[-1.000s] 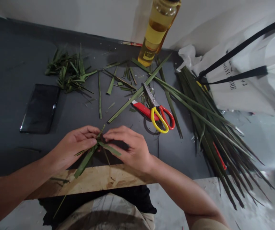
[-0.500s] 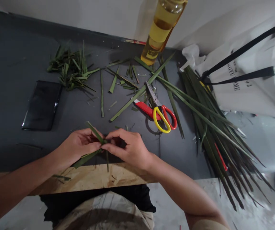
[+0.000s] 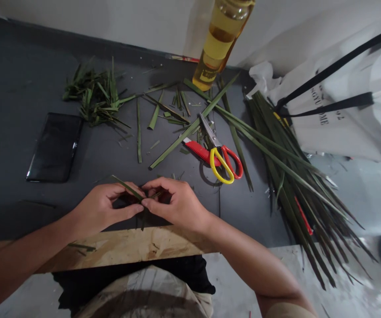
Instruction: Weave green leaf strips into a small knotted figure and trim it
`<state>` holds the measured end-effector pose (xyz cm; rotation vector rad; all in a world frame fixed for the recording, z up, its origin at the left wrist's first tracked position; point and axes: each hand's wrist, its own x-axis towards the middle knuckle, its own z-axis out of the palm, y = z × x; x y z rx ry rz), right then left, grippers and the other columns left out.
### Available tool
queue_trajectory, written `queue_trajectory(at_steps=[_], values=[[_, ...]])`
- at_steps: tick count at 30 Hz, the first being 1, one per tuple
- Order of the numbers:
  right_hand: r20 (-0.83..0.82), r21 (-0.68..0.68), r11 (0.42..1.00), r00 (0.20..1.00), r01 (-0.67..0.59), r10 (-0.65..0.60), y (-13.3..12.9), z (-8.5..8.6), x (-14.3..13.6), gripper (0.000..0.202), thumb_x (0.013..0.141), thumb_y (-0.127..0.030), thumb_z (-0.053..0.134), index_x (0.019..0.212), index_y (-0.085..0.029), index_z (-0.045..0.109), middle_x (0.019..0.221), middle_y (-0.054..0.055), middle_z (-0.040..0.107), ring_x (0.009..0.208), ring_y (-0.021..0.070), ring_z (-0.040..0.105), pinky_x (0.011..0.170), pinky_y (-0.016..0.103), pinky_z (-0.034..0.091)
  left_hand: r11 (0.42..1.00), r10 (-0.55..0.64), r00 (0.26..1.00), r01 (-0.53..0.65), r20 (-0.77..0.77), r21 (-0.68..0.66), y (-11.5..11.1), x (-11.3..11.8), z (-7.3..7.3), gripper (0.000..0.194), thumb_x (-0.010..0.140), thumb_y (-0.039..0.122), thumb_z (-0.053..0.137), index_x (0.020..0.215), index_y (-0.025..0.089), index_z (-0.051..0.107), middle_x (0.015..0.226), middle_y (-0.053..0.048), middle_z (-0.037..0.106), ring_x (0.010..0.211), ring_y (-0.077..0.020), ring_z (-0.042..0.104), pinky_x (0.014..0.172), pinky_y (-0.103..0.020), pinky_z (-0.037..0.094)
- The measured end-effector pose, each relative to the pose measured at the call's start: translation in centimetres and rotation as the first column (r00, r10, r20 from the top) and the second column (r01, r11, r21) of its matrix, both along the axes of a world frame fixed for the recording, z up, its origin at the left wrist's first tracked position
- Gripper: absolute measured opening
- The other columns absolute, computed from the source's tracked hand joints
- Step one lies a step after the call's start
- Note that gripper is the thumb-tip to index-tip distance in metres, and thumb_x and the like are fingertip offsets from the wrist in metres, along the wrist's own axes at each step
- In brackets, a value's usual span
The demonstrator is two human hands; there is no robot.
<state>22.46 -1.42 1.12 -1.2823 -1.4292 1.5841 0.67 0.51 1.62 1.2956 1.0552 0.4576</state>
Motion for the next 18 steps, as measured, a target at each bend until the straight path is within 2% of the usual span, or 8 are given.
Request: queue_trajectory(at_steps=[7, 10, 11, 13, 14, 15, 16, 18], values=[[0.046, 0.083, 0.978, 0.981, -0.194, 0.19, 0.6, 0.8, 1.2, 0.021, 0.085, -0.021, 0.074, 0.105, -0.02, 0.082, 0.09, 0.002, 0.074, 0.079, 0.0131, 0.067, 0.074, 0.026, 0.057, 1.0, -0.029, 1.0, 0.029, 0.005, 0.008, -0.1, 0.3, 0.2, 0.022, 0.081, 0.036, 0.081, 0.093, 0.023, 0.067, 0.089, -0.002, 0.08, 0.083, -0.0209, 0.077, 0.077, -0.032, 0.063], [0.016, 0.029, 0.99, 0.991, -0.136, 0.136, 0.7, 0.4, 1.1, 0.017, 0.081, -0.019, 0.075, 0.097, -0.02, 0.082, 0.086, 0.001, 0.073, 0.076, 0.012, 0.066, 0.07, 0.025, 0.055, 0.966, 0.023, 0.999, -0.009, -0.048, 0.26, -0.2, -0.4, 0.0, 0.032, 0.085, 0.036, 0.081, 0.112, 0.023, 0.069, 0.107, -0.006, 0.081, 0.098, -0.0235, 0.078, 0.087, -0.036, 0.064], [-0.021, -0.016, 0.996, 0.996, -0.084, 0.084, 0.7, 0.1, 1.0, 0.016, 0.08, -0.021, 0.077, 0.096, -0.019, 0.081, 0.084, 0.0, 0.073, 0.073, 0.0114, 0.065, 0.068, 0.025, 0.055, 0.892, 0.121, 0.99, -0.079, -0.067, 0.444, -0.2, -0.7, -0.1, 0.038, 0.086, 0.035, 0.081, 0.12, 0.024, 0.069, 0.117, -0.008, 0.08, 0.109, -0.0254, 0.076, 0.094, -0.039, 0.062], [-0.115, -0.109, 0.993, 0.991, 0.053, -0.066, 0.9, -0.5, 0.8, 0.021, 0.079, -0.027, 0.081, 0.098, -0.019, 0.079, 0.079, -0.002, 0.07, 0.065, 0.0097, 0.062, 0.062, 0.024, 0.056, 0.555, 0.342, 0.94, -0.202, 0.0, 0.807, -0.3, -1.5, -0.2, 0.042, 0.086, 0.029, 0.082, 0.125, 0.025, 0.068, 0.136, -0.01, 0.073, 0.129, -0.0286, 0.068, 0.108, -0.046, 0.057], [-0.157, -0.145, 0.983, 0.979, 0.11, -0.133, 1.0, -0.8, 0.7, 0.025, 0.077, -0.029, 0.083, 0.1, -0.019, 0.078, 0.079, -0.003, 0.069, 0.062, 0.0092, 0.061, 0.06, 0.025, 0.057, 0.357, 0.389, 0.917, -0.235, 0.085, 0.904, -0.4, -1.8, -0.3, 0.044, 0.081, 0.026, 0.085, 0.123, 0.026, 0.069, 0.133, -0.01, 0.073, 0.124, -0.0291, 0.07, 0.104, -0.047, 0.058], [-0.187, -0.166, 0.973, 0.964, 0.159, -0.19, 1.1, -1.0, 0.6, 0.027, 0.077, -0.031, 0.084, 0.1, -0.019, 0.077, 0.078, -0.004, 0.068, 0.059, 0.0088, 0.061, 0.059, 0.025, 0.058, 0.26, 0.302, 0.946, -0.196, 0.113, 0.945, -0.6, -2.0, -0.2, 0.038, 0.08, 0.025, 0.084, 0.116, 0.027, 0.07, 0.122, -0.006, 0.076, 0.11, -0.0257, 0.074, 0.094, -0.042, 0.062], [-0.206, -0.179, 0.964, 0.95, 0.197, -0.232, 1.2, -1.1, 0.5, 0.028, 0.077, -0.033, 0.085, 0.1, -0.02, 0.077, 0.076, -0.004, 0.068, 0.057, 0.0088, 0.061, 0.058, 0.026, 0.058, 0.243, 0.179, 0.977, -0.158, 0.116, 0.957, -0.8, -2.0, -0.1, 0.024, 0.084, 0.025, 0.08, 0.106, 0.029, 0.071, 0.105, -0.001, 0.078, 0.093, -0.0211, 0.075, 0.087, -0.038, 0.063], [-0.228, -0.183, 0.95, 0.929, 0.254, -0.292, 1.3, -1.3, 0.4, 0.026, 0.078, -0.035, 0.087, 0.096, -0.02, 0.075, 0.07, -0.005, 0.067, 0.055, 0.0092, 0.061, 0.057, 0.025, 0.058, 0.394, -0.059, 0.997, -0.021, 0.048, 0.919, -1.3, -1.5, 0.1, 0.01, 0.092, 0.021, 0.074, 0.096, 0.028, 0.07, 0.086, 0.002, 0.078, 0.074, -0.0169, 0.072, 0.074, -0.033, 0.061]])
